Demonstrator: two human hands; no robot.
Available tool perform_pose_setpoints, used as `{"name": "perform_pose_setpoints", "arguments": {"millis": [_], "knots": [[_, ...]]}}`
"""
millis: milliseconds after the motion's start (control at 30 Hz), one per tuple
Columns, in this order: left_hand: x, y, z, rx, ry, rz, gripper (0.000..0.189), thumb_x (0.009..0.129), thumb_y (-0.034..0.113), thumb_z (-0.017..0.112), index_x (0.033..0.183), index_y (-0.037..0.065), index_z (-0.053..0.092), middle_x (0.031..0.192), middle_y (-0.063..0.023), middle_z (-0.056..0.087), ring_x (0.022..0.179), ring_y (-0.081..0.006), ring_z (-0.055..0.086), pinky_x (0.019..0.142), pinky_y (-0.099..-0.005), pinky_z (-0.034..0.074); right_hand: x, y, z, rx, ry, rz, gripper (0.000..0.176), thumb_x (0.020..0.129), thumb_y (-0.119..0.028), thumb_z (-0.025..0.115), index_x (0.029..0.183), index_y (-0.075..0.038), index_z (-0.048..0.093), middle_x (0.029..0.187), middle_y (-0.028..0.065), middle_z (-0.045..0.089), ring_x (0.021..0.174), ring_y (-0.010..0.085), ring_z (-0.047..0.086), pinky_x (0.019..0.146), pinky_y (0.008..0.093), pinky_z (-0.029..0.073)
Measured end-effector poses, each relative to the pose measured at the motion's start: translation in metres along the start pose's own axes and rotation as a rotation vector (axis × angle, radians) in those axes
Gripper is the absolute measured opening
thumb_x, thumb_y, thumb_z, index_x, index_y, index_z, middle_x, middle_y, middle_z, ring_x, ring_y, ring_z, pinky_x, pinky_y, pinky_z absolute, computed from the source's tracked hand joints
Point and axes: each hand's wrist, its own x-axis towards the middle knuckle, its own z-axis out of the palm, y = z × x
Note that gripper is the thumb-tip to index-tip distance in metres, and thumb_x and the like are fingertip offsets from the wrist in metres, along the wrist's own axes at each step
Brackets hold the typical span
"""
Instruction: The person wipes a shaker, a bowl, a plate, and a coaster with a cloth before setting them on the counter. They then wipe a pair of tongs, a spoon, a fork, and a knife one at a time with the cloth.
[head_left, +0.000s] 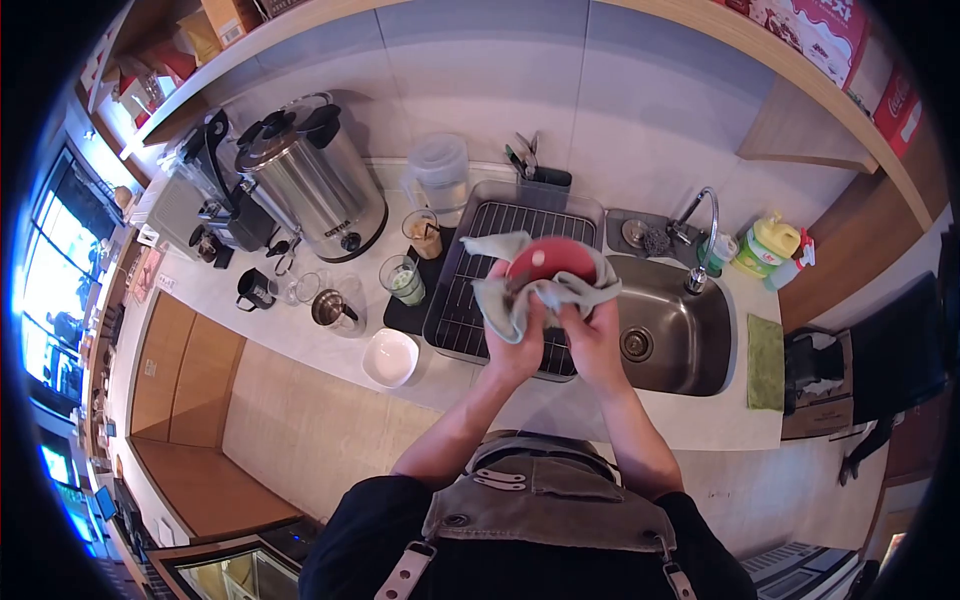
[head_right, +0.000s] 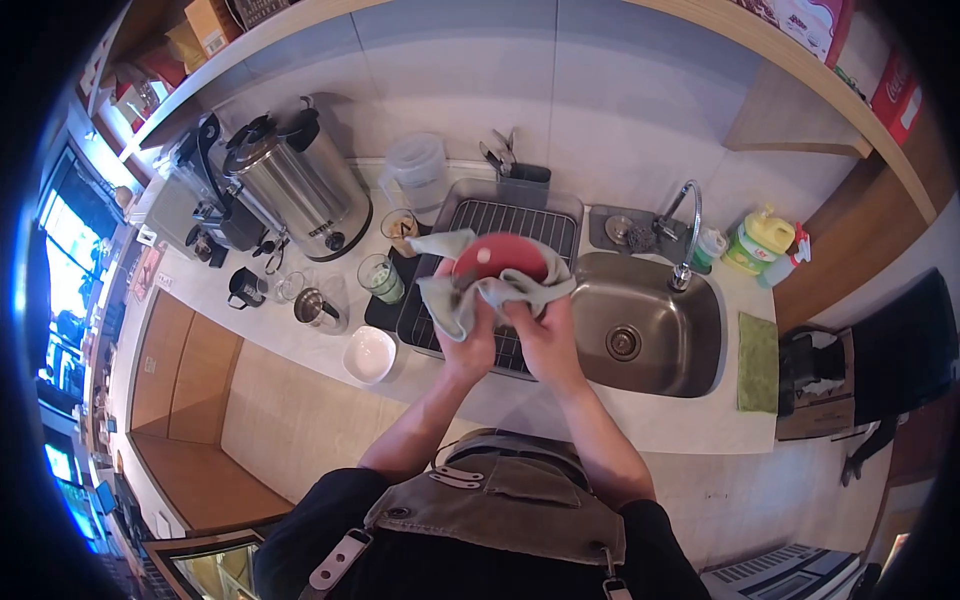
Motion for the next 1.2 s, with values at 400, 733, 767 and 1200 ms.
{"name": "perform_pose_setpoints", "arguments": {"millis": [400, 733, 767, 1200], "knots": [[0.016, 0.044, -0.014, 0.126, -0.52, -0.063, 0.018, 0.094, 0.019, 0.065, 0.104, 0.004, 0.062, 0.087, -0.0096, 0.064, 0.077, -0.0206, 0.063, 0.072, -0.0333, 0.051, -0.045, -0.016, -0.061, -0.552, 0.064, -0.178, 0.033, 0.089, -0.009, 0.066, 0.119, 0.003, 0.062, 0.113, 0.0123, 0.067, 0.102, 0.0212, 0.064, 0.09, 0.0358, 0.049], [-0.022, 0.054, -0.016, 0.279, -0.534, -0.296, 0.023, 0.101, 0.024, 0.058, 0.113, 0.005, 0.056, 0.101, -0.0098, 0.067, 0.09, -0.0218, 0.067, 0.074, -0.0364, 0.05, -0.055, -0.044, -0.051, -0.452, -0.148, -0.013, 0.059, 0.089, -0.02, 0.07, 0.135, 0.008, 0.047, 0.131, 0.0205, 0.056, 0.12, 0.0271, 0.056, 0.101, 0.0395, 0.044], [-0.03, 0.061, -0.009, 0.189, -0.471, -0.252, 0.026, 0.101, 0.023, 0.058, 0.12, 0.005, 0.052, 0.106, -0.0107, 0.066, 0.095, -0.0216, 0.066, 0.079, -0.0357, 0.05, -0.053, -0.039, -0.068, -0.473, -0.105, -0.039, 0.058, 0.089, -0.02, 0.069, 0.135, 0.008, 0.047, 0.131, 0.0206, 0.056, 0.119, 0.0275, 0.056, 0.1, 0.0395, 0.044], [-0.021, 0.127, 0.022, 0.212, -0.743, -0.09, 0.045, 0.095, 0.026, 0.066, 0.131, 0.006, 0.049, 0.101, -0.0116, 0.065, 0.09, -0.0271, 0.067, 0.081, -0.0347, 0.051, -0.083, -0.066, -0.128, -0.707, -0.515, 0.098, 0.046, 0.089, -0.016, 0.067, 0.125, 0.006, 0.051, 0.115, 0.0235, 0.061, 0.09, 0.0354, 0.066, 0.086, 0.0477, 0.05]]}}
